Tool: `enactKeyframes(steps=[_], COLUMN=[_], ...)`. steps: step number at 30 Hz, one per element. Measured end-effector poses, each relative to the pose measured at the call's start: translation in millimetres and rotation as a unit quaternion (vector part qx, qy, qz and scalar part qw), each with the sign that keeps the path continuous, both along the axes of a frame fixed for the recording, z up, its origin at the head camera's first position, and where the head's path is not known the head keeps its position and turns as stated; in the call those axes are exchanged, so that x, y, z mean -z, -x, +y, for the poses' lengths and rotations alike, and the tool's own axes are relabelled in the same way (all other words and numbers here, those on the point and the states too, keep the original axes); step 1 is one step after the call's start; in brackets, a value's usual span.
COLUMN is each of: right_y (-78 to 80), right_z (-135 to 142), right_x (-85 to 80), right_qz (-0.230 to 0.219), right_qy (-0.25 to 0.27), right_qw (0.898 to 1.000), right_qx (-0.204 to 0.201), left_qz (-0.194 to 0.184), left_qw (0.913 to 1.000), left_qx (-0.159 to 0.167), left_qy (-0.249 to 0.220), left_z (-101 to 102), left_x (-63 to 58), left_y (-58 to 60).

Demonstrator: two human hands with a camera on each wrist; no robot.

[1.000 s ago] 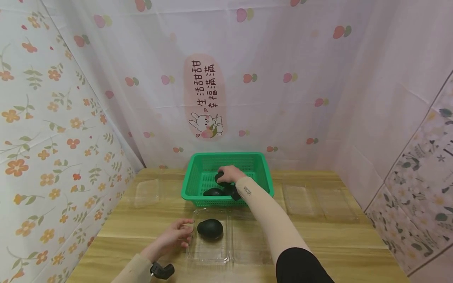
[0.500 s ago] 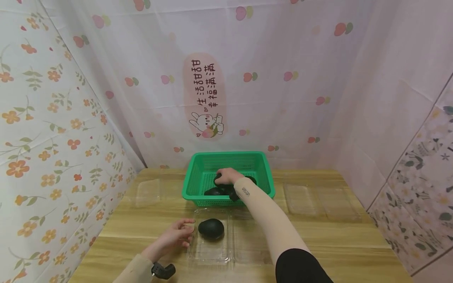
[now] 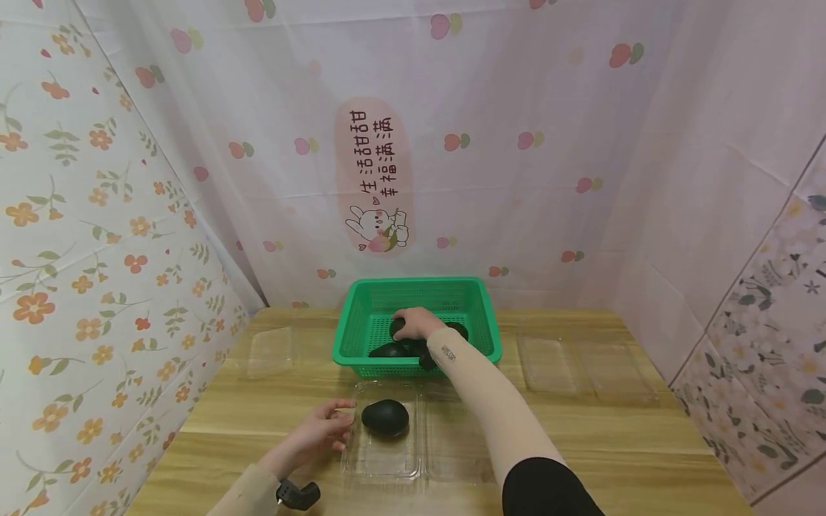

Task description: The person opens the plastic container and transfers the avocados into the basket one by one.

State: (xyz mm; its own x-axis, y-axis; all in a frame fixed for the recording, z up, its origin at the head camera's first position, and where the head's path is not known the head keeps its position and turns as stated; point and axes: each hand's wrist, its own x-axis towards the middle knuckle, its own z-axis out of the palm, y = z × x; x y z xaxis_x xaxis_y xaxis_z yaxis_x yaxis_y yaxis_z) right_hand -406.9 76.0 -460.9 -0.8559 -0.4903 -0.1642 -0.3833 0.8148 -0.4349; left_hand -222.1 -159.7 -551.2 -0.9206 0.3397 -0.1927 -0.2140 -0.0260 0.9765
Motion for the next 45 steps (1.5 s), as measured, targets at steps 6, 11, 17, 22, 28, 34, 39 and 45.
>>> enactKeyframes(steps=[6, 11, 17, 22, 28, 34, 39, 45], right_y=[-1.0, -3.4, -3.5, -4.2, -4.4, -6.0, -6.9, -6.1], right_z=[-0.8, -1.8, -2.9, -4.4, -5.3, -5.9, -6.1, -5.7], right_x=[1.7, 0.6, 1.0, 2.0, 3.0, 1.6, 0.3, -0.4], right_qz=[-0.008, -0.016, -0.018, -0.016, -0.012, -0.016, -0.032, -0.047], right_qy=[0.013, 0.011, 0.009, 0.003, 0.005, 0.010, 0.000, -0.020], right_qw=[1.000, 1.000, 1.000, 1.000, 1.000, 1.000, 0.999, 0.999], right_qx=[0.011, 0.016, 0.015, 0.012, 0.016, 0.017, 0.017, 0.010], left_qz=[0.000, -0.002, -0.005, -0.006, -0.013, -0.014, -0.012, -0.010], left_qw=[1.0000, 1.0000, 1.0000, 1.0000, 0.9998, 0.9998, 0.9999, 0.9999], left_qx=[-0.002, 0.000, -0.004, -0.004, -0.007, -0.008, -0.007, -0.009], left_qy=[0.004, 0.003, 0.004, 0.005, 0.010, 0.009, 0.008, 0.006], left_z=[0.3, 0.7, 0.5, 0.7, 0.7, 0.3, 0.5, 1.3], left_x=[0.1, -1.0, -0.3, -0.2, -2.7, -2.8, -2.8, -3.7], left_y=[-0.3, -0.7, -0.4, -0.4, -1.9, -1.6, -1.9, -2.2])
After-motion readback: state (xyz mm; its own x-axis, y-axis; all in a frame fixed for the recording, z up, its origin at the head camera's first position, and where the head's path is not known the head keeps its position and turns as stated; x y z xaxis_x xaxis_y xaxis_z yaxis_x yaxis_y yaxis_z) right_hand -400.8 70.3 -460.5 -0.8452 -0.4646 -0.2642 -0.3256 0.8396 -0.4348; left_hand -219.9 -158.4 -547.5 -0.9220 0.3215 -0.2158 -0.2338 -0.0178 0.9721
